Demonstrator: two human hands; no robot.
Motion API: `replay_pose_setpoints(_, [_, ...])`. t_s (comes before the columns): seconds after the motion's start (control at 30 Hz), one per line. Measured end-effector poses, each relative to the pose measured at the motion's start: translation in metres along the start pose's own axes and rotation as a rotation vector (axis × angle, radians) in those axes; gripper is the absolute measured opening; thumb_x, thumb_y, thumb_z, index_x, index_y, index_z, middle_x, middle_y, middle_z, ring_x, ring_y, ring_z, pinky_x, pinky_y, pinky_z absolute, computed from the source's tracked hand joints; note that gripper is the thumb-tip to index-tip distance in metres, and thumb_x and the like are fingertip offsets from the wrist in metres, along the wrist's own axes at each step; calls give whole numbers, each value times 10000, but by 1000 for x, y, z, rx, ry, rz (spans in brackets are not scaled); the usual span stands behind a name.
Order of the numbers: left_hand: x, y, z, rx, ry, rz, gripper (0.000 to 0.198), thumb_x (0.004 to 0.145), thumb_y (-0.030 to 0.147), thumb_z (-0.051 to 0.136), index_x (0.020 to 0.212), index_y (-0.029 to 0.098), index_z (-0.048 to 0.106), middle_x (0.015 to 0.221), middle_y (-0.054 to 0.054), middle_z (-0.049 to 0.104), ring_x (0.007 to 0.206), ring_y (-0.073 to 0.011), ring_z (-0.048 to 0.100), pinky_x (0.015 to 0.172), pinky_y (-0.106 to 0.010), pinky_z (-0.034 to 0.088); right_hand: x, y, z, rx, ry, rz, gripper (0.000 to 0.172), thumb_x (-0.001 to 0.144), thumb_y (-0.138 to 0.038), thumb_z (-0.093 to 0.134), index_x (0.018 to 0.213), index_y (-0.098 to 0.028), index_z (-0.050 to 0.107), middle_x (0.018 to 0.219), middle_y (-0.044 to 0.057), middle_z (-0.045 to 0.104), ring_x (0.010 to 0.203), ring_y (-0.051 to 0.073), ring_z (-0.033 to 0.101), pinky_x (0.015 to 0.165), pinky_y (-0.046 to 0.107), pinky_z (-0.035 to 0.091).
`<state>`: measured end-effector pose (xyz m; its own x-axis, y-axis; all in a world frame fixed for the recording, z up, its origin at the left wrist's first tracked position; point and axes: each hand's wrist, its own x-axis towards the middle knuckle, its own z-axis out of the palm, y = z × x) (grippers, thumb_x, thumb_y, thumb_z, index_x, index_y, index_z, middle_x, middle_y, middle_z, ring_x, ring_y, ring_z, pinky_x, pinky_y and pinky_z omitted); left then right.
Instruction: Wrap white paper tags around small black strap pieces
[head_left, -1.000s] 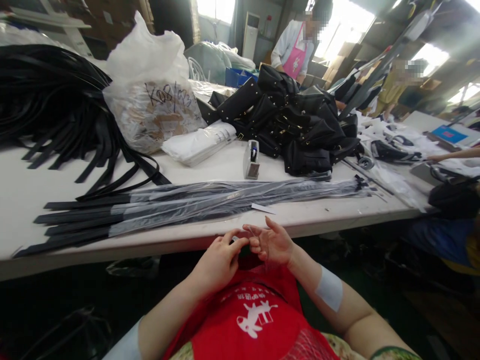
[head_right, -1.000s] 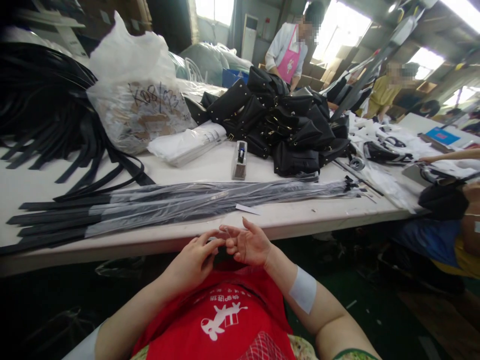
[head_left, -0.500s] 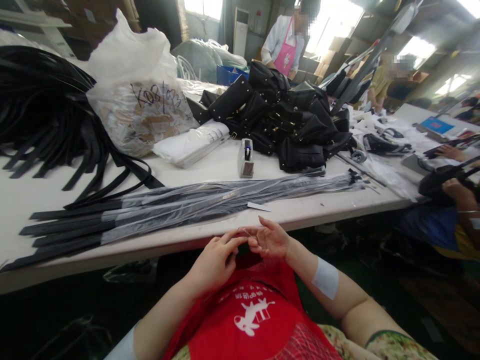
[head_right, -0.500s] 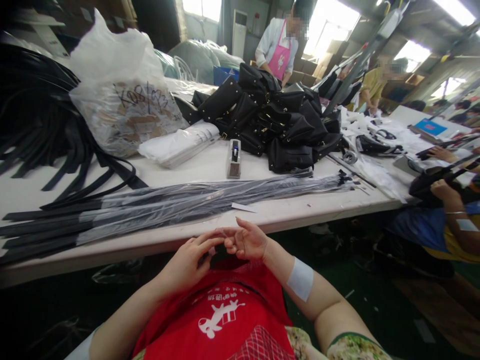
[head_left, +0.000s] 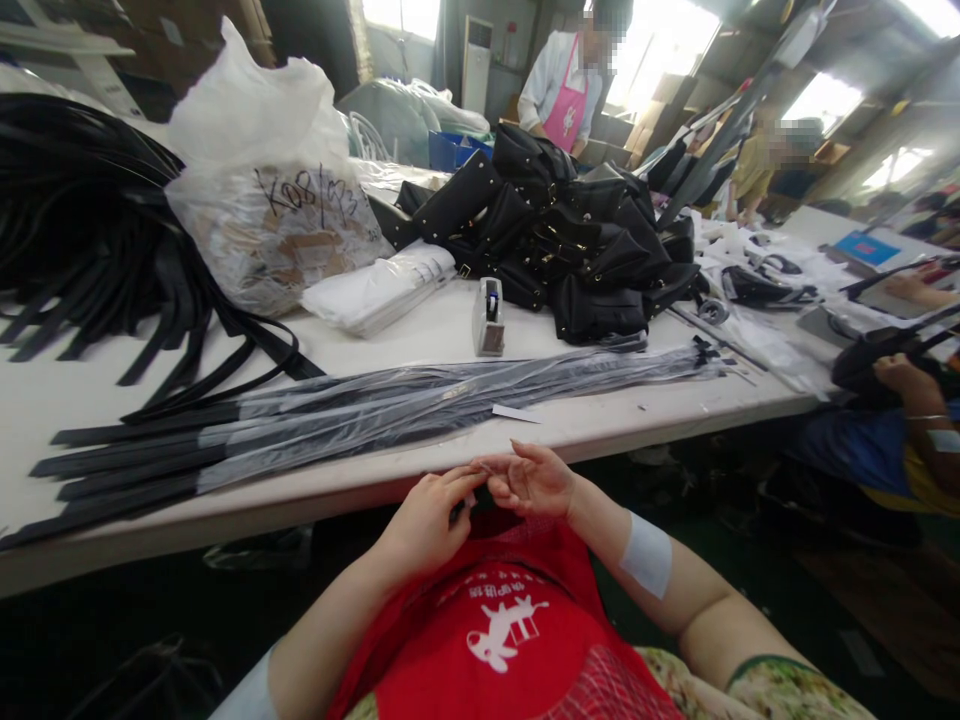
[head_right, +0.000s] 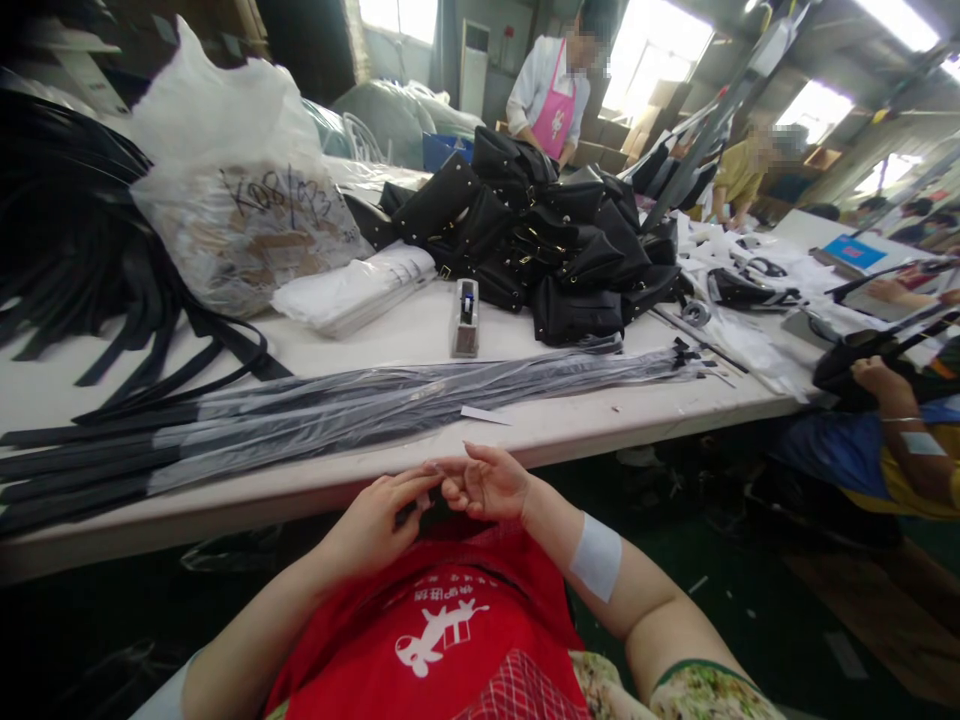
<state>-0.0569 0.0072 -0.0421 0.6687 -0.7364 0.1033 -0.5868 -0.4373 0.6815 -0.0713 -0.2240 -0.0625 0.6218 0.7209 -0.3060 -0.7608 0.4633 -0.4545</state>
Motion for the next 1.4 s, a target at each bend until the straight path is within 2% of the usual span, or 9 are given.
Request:
replay_pose_setpoints(0.13, [-3,-9,-5,9,50,-41,455,848,96,454,1251,224,624,1299,-60,659,1185,-241,613,1000,-417,483,1,8,20,-88,206,-125,348,836,-392,689,1059,-125,690,635,-22,543,519,68,426,414,153,267])
replay_pose_setpoints(0.27, [-6,-17,-14,30,121,-61,381,872,128,459,1200,200,640,1270,-74,664,1159,-235,622,983,-409,484,9,23,42,-276,435,-214,330,761,-359,783,974,-113,732,504,-64,499,423,43,370,401,180,219])
replay_pose_setpoints(0.5, [-7,-11,-9,81,100,-12,395,883,113,465,1240,206,606,1288,-83,651,1169,-245,614,960,-422,487,29,21,59,-265,498,-344,326,706,-414,810,836,-133,709,483,-78,504,402,35,381,386,175,215])
replay_pose_setpoints(0.67, [-11,-9,1,-4,115,28,455,844,75,494,1272,208,574,1299,-70,639,1181,-213,602,993,-380,484,31,5,50,-542,613,-416,351,690,-472,804,731,-141,695,502,-52,566,437,53,467,404,170,314])
replay_pose_setpoints(0.77, [-14,-11,2,-19,121,34,452,844,71,497,1261,226,575,1296,-54,639,1183,-203,599,991,-371,485,27,3,45,-580,577,-442,339,656,-462,836,721,-157,704,666,-20,662,591,85,590,567,202,482])
replay_pose_setpoints(0.87, [-16,-12,2,8,98,52,452,856,78,497,1279,227,558,1292,-53,643,1173,-208,605,974,-386,487,22,4,43,-563,535,-425,329,641,-440,858,749,-160,722,896,9,712,705,88,638,704,225,531])
replay_pose_setpoints(1.1, [-15,-6,4,109,-18,85,362,874,66,471,1189,213,576,1315,-84,629,1133,-243,623,915,-438,485,21,4,43,-451,491,-271,458,649,-548,831,755,-157,617,791,28,751,624,94,668,585,186,519])
replay_pose_setpoints(1.3, [-22,-5,12,-79,97,72,304,872,109,494,1139,253,476,1411,-114,484,1182,-246,582,943,-423,499,18,-3,44,-448,535,-279,450,697,-564,795,779,-163,609,810,36,763,676,112,706,594,182,532])
replay_pose_setpoints(1.4, [-26,-4,21,-257,152,14,443,848,139,526,1217,231,301,1206,-134,586,1015,-219,653,806,-354,538,20,-1,46,-474,527,-283,430,722,-557,780,777,-166,612,817,35,764,743,130,721,637,197,540])
